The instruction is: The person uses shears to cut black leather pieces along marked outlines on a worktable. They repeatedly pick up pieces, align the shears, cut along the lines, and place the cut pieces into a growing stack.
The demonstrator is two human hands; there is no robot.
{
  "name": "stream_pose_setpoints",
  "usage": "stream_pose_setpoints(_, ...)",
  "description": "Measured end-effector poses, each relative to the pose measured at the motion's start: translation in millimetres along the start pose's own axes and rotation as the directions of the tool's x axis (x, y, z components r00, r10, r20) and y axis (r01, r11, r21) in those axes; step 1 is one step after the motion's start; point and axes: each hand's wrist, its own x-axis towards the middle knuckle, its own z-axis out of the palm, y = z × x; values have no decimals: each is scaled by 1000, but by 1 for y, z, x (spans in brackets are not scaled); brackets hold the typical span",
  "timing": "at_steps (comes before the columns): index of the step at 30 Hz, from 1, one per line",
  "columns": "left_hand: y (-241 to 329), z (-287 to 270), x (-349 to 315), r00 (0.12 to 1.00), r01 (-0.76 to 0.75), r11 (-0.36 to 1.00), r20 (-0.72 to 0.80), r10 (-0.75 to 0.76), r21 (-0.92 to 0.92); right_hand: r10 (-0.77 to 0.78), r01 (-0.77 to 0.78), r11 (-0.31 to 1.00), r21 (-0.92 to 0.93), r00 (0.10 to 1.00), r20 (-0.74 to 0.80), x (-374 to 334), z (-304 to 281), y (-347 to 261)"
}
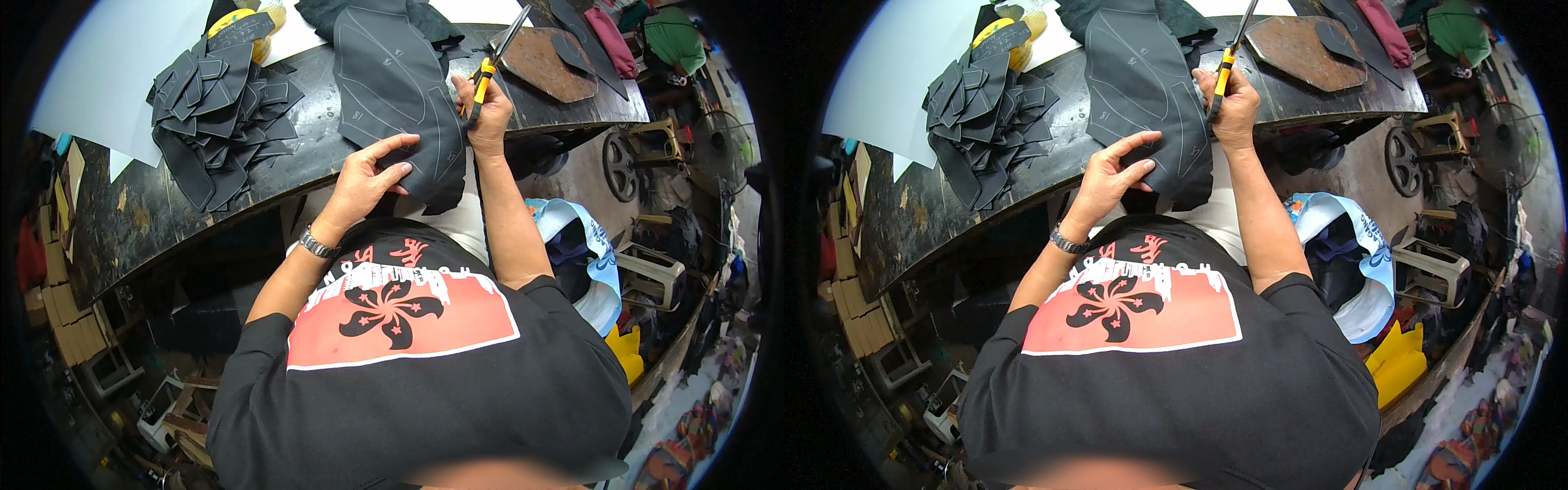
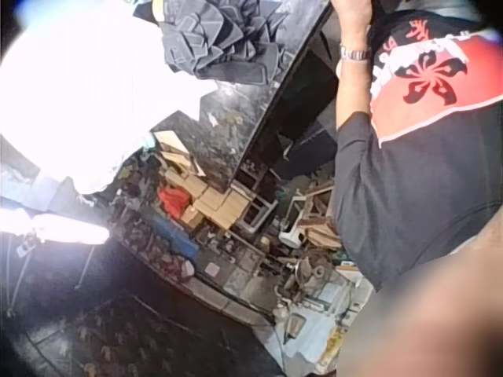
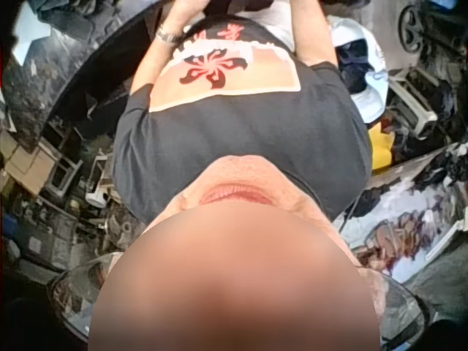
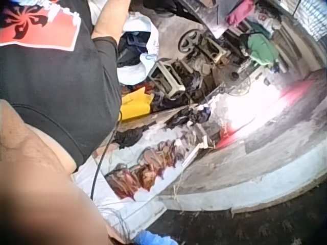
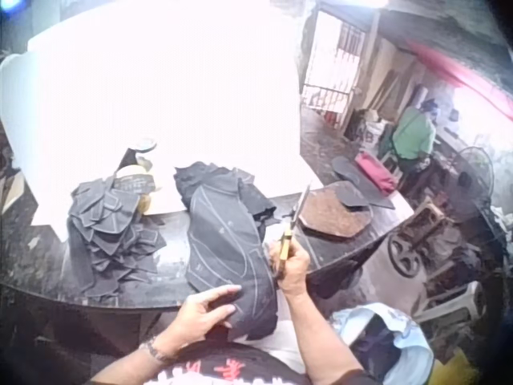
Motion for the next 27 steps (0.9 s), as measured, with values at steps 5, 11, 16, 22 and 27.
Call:
stream_pose_setpoints(5, -7, 1, 0, 999, 34, 999, -14, -34, -20, 26, -27, 999, 27, 1000, 11, -1, -1, 0)
stream_pose_setpoints(11, -11, 2, 0, 1000, 1, 999, -28, 1, 45, 31, -31, 999, 30, 1000, -1, 1, -1, 2)
stream_pose_setpoints(16, -13, 0, 1, 1000, 16, 999, -20, -16, 38, 25, -25, 1000, 14, 1000, 0, 1, -2, 5)
stream_pose_setpoints(22, -13, 0, 1, 1000, -9, 999, -20, 10, 50, 11, -12, 1000, 15, 1000, 6, -1, -1, 2)
stream_pose_setpoints(27, -14, 0, 1, 1000, -16, 998, -16, 17, 68, 4, -4, 1000, 1, 1000, 17, -1, -1, 1)
